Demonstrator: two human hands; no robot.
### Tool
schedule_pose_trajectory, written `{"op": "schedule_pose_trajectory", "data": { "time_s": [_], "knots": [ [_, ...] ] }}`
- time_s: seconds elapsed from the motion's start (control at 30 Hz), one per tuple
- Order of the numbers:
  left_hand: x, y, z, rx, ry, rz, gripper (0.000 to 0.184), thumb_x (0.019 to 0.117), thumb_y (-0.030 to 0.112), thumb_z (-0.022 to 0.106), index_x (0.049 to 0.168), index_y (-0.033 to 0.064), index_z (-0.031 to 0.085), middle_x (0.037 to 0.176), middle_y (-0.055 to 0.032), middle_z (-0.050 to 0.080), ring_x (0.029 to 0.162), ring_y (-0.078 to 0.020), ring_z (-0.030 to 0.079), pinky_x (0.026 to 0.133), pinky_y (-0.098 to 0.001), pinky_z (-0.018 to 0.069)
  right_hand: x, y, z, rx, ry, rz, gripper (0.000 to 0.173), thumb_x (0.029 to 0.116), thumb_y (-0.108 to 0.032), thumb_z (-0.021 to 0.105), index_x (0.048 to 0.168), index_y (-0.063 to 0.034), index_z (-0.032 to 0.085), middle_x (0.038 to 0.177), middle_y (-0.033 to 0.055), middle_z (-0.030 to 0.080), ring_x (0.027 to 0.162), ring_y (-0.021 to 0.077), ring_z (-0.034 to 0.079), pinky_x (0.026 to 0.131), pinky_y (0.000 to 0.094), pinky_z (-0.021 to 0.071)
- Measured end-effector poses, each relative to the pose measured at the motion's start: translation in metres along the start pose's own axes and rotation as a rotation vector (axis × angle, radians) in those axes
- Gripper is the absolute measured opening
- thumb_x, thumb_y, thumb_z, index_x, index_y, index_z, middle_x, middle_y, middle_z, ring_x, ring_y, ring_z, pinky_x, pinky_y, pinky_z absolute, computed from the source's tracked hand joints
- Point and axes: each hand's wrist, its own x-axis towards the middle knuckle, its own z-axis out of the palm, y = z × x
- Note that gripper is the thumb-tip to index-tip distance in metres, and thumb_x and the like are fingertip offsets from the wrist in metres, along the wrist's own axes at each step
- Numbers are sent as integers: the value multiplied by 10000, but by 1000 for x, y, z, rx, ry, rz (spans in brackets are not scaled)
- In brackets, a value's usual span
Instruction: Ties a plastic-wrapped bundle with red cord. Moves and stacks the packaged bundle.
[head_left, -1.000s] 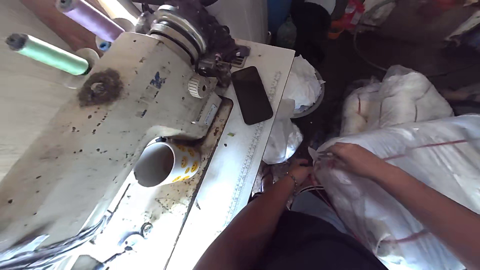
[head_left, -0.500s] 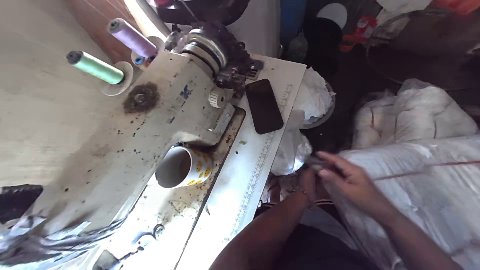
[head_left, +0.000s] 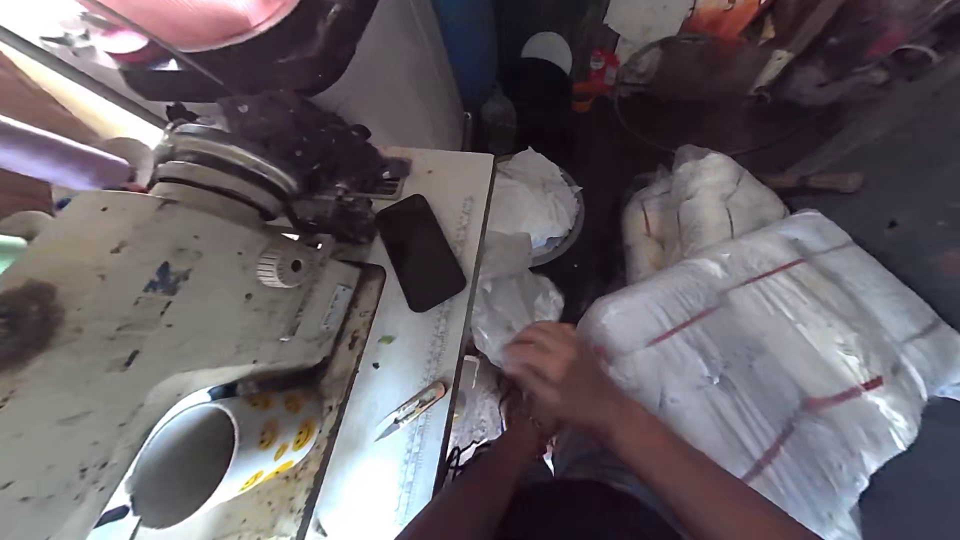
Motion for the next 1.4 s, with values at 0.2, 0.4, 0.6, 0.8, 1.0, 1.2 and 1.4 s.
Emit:
{"op": "schedule_pose_trajectory", "data": {
  "time_s": [0.2,0.4,0.6,0.8,1.0,1.2,1.4],
  "knots": [
    [42,13,-11,-638,113,-366,282,1089,163,465,1097,-67,628,863,-110,590,711,-167,541,705,-320,488,-72,79,-64,-112,78,457,238,979,-147,616,1078,1,774,1060,179,743,1007,359,714,881,559,562],
    [-12,71,-57,-1281,394,255,412,1016,63,320,652,185,471,533,105,450,494,-10,458,542,-184,432,-103,90,-68,-38,270,490,253,956,-173,608,1037,1,772,999,131,745,873,168,714,776,286,591],
    [-77,102,-52,-759,17,657,277,1034,178,462,796,157,601,656,179,499,589,86,478,570,-132,428,-87,25,-71,706,177,595,521,1101,-413,358,1150,-29,707,1040,-49,741,966,11,680,892,226,558],
    [-58,107,-91,-276,91,728,252,1041,165,535,1128,32,730,1179,-31,708,1121,-57,646,979,-277,538,-160,-25,-113,815,-120,924,335,1046,-257,457,921,-27,665,709,-105,529,627,-55,474,616,165,426],
    [-34,117,-80,32,-202,488,281,1037,187,555,1191,11,710,1142,-87,720,1045,-112,679,968,-313,542,-290,-64,-116,867,411,1544,386,1070,-225,354,714,-227,503,559,-156,419,470,-36,377,464,161,331],
    [7,117,-30,621,-794,322,408,1096,279,462,1238,-41,672,1181,-223,689,1124,-317,652,1036,-495,472,-306,-88,-74,890,1048,1643,472,1116,-214,321,668,-194,471,491,-115,410,405,-7,372,418,167,324],
    [8,126,20,667,-1026,483,410,1099,249,449,1264,-64,657,1239,-252,667,1187,-331,630,1077,-484,443,-243,-140,-122,1168,1679,1096,594,1097,-296,230,530,-281,407,422,-134,332,372,5,351,431,221,385]
  ]
}}
